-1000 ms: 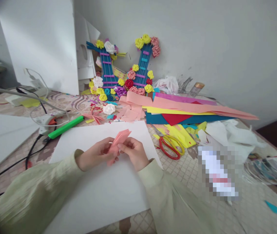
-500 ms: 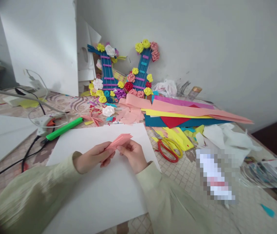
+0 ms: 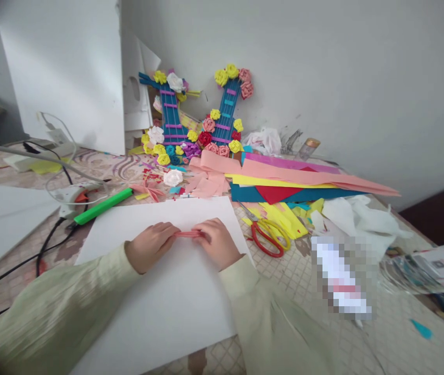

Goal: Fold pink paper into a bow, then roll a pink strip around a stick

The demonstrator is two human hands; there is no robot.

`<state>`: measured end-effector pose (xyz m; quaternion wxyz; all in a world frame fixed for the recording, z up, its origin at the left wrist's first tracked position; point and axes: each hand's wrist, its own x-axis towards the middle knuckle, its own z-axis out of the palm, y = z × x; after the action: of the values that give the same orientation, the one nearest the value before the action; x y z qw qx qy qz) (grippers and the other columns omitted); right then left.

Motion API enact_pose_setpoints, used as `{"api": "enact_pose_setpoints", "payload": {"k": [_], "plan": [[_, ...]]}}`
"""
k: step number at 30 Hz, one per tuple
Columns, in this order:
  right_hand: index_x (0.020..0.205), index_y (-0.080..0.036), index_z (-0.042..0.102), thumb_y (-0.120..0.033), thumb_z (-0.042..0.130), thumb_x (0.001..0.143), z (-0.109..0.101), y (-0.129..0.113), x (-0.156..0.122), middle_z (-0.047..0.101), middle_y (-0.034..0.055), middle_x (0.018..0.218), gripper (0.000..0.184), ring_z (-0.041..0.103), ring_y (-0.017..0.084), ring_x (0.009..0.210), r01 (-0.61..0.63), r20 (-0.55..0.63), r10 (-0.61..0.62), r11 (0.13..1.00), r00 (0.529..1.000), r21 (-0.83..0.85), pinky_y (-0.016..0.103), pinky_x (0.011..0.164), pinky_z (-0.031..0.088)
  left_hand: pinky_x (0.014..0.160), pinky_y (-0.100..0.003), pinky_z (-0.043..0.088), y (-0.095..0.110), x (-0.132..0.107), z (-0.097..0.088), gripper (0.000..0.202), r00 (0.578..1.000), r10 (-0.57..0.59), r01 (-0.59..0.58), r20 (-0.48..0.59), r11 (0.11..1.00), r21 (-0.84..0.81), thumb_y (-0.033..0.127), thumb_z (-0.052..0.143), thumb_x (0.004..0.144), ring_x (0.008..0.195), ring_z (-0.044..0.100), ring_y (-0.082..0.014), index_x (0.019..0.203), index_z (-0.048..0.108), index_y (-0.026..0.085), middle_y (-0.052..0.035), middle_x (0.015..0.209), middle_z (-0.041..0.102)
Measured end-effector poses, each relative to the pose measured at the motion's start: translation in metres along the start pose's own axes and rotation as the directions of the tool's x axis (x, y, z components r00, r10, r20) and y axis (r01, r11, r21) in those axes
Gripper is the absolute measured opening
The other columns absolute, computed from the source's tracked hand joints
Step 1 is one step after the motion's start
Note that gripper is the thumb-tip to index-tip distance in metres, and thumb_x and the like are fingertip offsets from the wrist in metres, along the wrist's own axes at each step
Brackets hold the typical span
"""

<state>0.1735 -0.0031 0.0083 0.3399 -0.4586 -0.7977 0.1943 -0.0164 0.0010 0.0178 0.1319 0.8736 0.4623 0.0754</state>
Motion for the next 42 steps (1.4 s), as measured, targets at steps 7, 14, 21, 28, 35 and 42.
{"api": "enact_pose_setpoints", "payload": {"k": [7,14,21,28,35,42], "plan": [[0.076,-0.019,0.063,-0.016,0.055,0.074,0.001,0.002,0.001,0.062,0.0021,0.075,0.008,0.05,0.015,0.075,-0.056,0.007,0.057,0.997,0.998,-0.056,0.027,0.069,0.04,0.083,-0.034,0.039,-0.021,0.002,-0.009,0.025,0.991,-0.005,-0.004,-0.13,0.997,-0.071,0.024,0.051,0.071,0.089,0.051,-0.0197,0.095,0.056,0.017,-0.0059,0.096,0.058],[0.078,-0.018,0.062,-0.015,0.054,0.073,0.0,0.002,0.0,0.057,0.0007,0.071,0.01,0.048,0.011,0.061,-0.128,0.037,0.128,0.992,0.991,0.0,0.023,0.055,0.036,0.069,-0.025,0.045,-0.028,0.005,-0.017,0.022,0.996,-0.032,0.013,-0.083,0.975,-0.221,0.023,0.049,0.067,0.072,0.055,-0.0144,0.085,0.061,0.015,-0.0047,0.085,0.061],[0.083,-0.019,0.062,-0.014,0.056,0.07,0.0,0.004,0.0,0.057,0.0008,0.073,0.015,0.047,0.011,0.06,-0.14,0.041,0.14,0.99,0.989,-0.005,0.023,0.056,0.036,0.062,-0.021,0.047,-0.03,0.009,-0.011,0.022,0.998,-0.039,0.018,-0.059,0.948,-0.316,0.023,0.048,0.067,0.069,0.056,-0.0123,0.083,0.06,0.013,-0.0049,0.081,0.06],[0.084,-0.018,0.062,-0.012,0.058,0.068,0.0,0.003,0.0,0.057,0.0005,0.071,0.017,0.046,0.01,0.057,-0.145,0.03,0.146,0.989,0.989,-0.018,0.022,0.055,0.035,0.06,-0.021,0.048,-0.029,0.009,-0.01,0.022,0.997,-0.028,0.002,-0.072,0.94,-0.342,0.023,0.048,0.066,0.068,0.055,-0.0124,0.082,0.061,0.012,-0.0055,0.08,0.06],[0.084,-0.019,0.062,-0.014,0.058,0.067,0.001,0.003,-0.001,0.058,0.0003,0.071,0.017,0.046,0.01,0.055,-0.162,0.026,0.162,0.987,0.986,-0.013,0.022,0.054,0.036,0.06,-0.021,0.047,-0.028,0.01,-0.008,0.023,0.997,-0.008,-0.019,-0.075,0.936,-0.352,0.023,0.048,0.066,0.068,0.055,-0.0124,0.082,0.061,0.014,-0.0049,0.08,0.06],[0.076,-0.019,0.062,-0.014,0.052,0.072,0.0,0.001,-0.001,0.059,0.0001,0.07,0.012,0.049,0.011,0.059,-0.146,0.048,0.147,0.989,0.988,-0.014,0.022,0.056,0.038,0.066,-0.024,0.044,-0.024,0.01,-0.008,0.029,0.993,0.039,-0.072,-0.109,0.948,-0.31,0.022,0.05,0.065,0.071,0.055,-0.0141,0.092,0.06,0.017,-0.0039,0.086,0.062]]}}
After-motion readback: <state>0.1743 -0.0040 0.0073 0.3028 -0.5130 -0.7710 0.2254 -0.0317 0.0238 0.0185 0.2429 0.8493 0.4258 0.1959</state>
